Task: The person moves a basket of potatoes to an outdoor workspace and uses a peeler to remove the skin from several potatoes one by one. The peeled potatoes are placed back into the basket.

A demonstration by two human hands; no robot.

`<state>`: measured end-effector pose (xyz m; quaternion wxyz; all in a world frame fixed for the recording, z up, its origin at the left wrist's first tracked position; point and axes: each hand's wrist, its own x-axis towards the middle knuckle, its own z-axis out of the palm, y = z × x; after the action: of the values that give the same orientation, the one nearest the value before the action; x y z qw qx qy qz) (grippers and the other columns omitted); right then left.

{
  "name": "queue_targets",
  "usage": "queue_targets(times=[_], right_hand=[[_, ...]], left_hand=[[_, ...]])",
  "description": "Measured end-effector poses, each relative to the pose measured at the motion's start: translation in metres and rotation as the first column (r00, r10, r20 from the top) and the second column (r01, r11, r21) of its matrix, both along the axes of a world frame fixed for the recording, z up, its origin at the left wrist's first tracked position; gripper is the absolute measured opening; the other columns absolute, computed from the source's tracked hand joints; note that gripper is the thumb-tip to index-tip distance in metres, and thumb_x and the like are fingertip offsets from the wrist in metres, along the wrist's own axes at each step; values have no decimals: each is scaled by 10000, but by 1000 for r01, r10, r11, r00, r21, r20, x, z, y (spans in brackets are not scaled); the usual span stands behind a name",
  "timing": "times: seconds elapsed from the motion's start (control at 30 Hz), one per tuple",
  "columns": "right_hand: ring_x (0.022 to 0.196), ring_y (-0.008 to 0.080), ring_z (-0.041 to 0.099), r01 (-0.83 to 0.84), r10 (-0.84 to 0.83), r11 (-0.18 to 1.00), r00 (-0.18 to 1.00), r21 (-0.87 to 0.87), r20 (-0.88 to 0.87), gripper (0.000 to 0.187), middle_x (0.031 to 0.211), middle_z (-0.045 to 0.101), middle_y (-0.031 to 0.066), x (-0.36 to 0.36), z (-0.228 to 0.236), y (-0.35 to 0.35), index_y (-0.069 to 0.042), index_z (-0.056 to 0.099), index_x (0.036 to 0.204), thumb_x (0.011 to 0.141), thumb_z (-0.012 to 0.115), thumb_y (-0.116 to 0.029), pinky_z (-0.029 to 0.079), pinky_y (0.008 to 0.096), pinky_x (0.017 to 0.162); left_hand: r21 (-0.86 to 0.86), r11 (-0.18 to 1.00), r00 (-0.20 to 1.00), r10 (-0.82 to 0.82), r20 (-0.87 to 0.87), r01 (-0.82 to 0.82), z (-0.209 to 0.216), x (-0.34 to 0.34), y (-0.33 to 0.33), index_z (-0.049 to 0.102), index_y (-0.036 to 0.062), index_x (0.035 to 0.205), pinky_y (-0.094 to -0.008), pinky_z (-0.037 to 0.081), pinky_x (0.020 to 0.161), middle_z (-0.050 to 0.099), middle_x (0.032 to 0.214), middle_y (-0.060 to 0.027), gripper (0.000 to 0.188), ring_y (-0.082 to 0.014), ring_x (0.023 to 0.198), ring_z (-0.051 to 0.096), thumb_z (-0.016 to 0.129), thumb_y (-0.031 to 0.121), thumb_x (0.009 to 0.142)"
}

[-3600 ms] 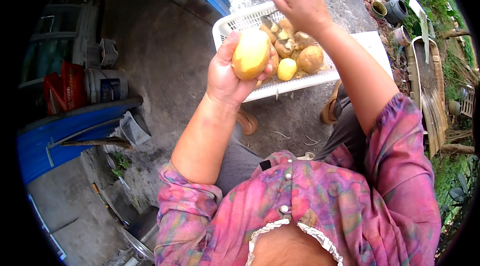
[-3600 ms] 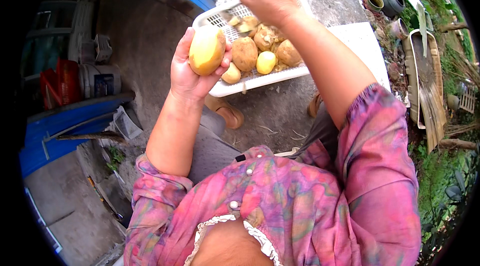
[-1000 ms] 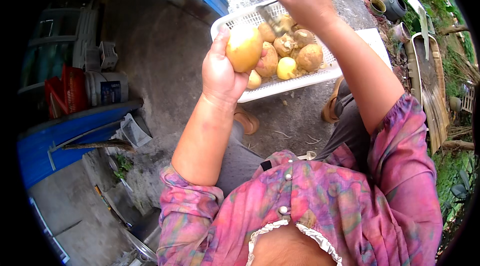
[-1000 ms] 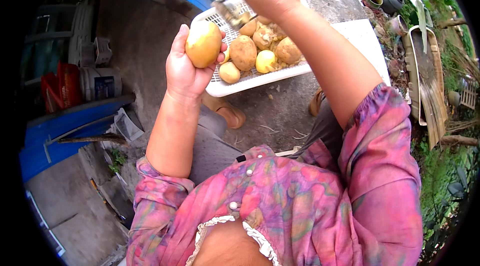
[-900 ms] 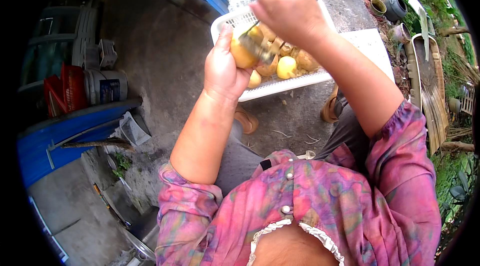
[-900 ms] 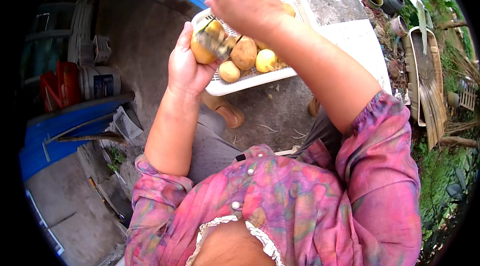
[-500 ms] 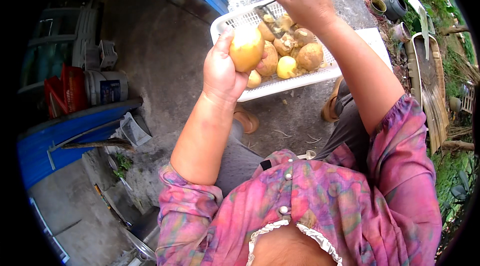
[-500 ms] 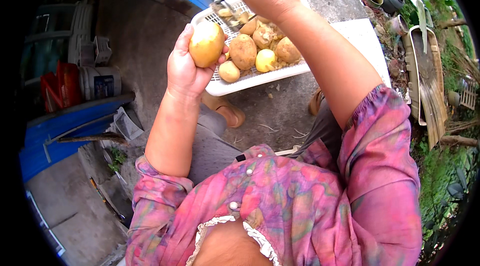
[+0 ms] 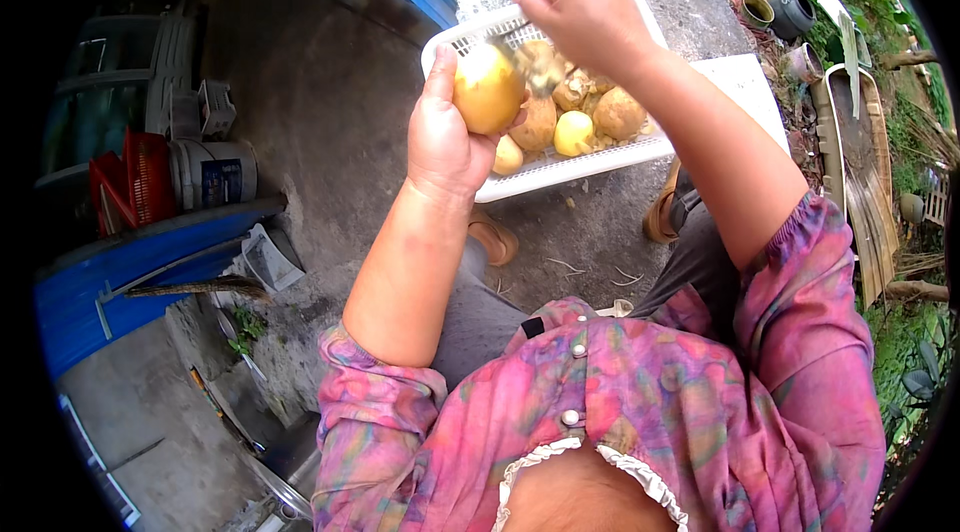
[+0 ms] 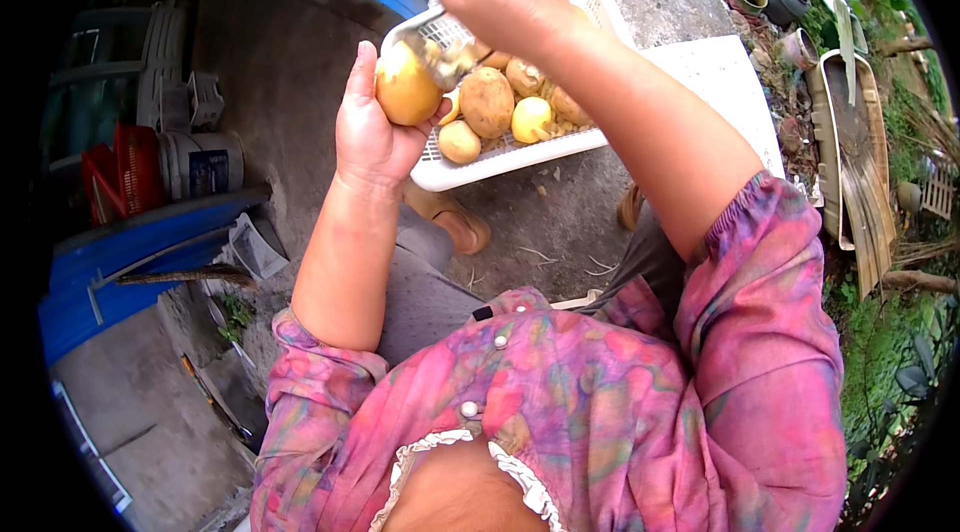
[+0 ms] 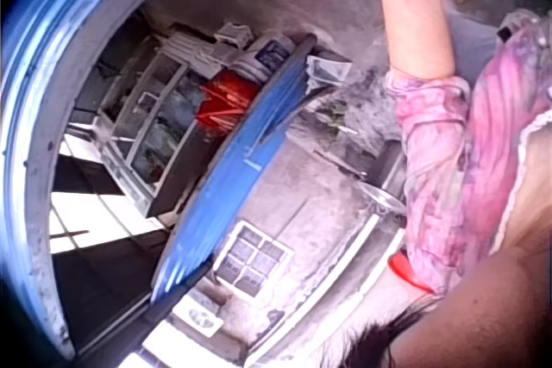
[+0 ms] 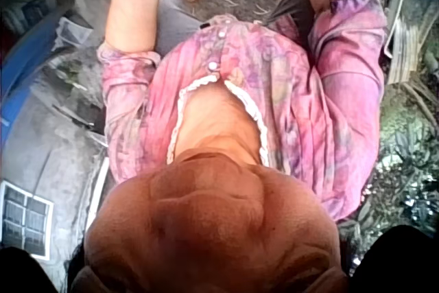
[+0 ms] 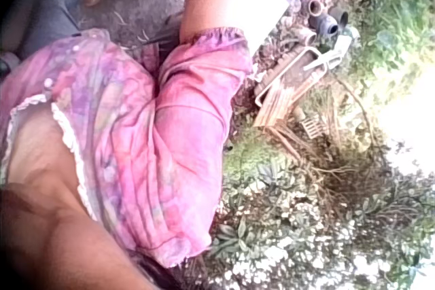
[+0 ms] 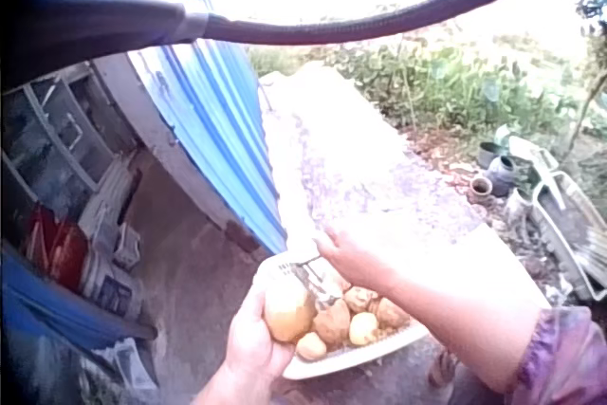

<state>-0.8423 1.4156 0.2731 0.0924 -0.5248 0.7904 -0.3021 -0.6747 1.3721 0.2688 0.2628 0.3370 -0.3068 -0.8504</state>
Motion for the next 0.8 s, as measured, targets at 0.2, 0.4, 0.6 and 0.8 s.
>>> queue_targets(times=[0.2, 0.4, 0.6, 0.8], right_hand=[[555, 249, 619, -141, 16, 955, 902, -259, -431, 303, 578, 602, 68, 18, -8, 5, -120, 576, 666, 879, 524, -329, 494, 370, 572], [653, 268, 649, 101, -109, 994, 953, -44, -284, 363, 678, 652, 93, -26, -12, 3, -101, 651, 743, 885, 473, -384, 515, 414, 620], [578, 238, 634, -173, 62, 953, 916, -250, -396, 301, 617, 633, 78, 17, -7, 3, -125, 624, 684, 861, 513, -341, 497, 389, 582], [647, 244, 649, 100, -101, 995, 957, -20, -270, 349, 686, 655, 70, -22, -16, -1, -131, 645, 749, 888, 456, -389, 505, 406, 612]], left_hand=[[44, 999, 998, -22, -62, 25, -7, -3, 4, 489, 37, 1157, -382, 500, 653, 601, 1041, -121, 376, -240, 860, 602, 408, 335, 944], [36, 995, 993, -88, -78, 91, -1, 7, -2, 479, 32, 1143, -376, 499, 628, 600, 1010, -134, 371, -271, 791, 614, 397, 337, 949], [123, 992, 999, 17, -43, -11, 2, -3, 4, 519, 34, 1135, -381, 475, 798, 586, 1092, -96, 402, -240, 984, 560, 424, 370, 936], [-2, 984, 977, -176, -121, 177, -2, 8, 1, 531, -12, 1066, -359, 500, 587, 608, 941, -203, 399, -280, 768, 599, 486, 341, 887]])
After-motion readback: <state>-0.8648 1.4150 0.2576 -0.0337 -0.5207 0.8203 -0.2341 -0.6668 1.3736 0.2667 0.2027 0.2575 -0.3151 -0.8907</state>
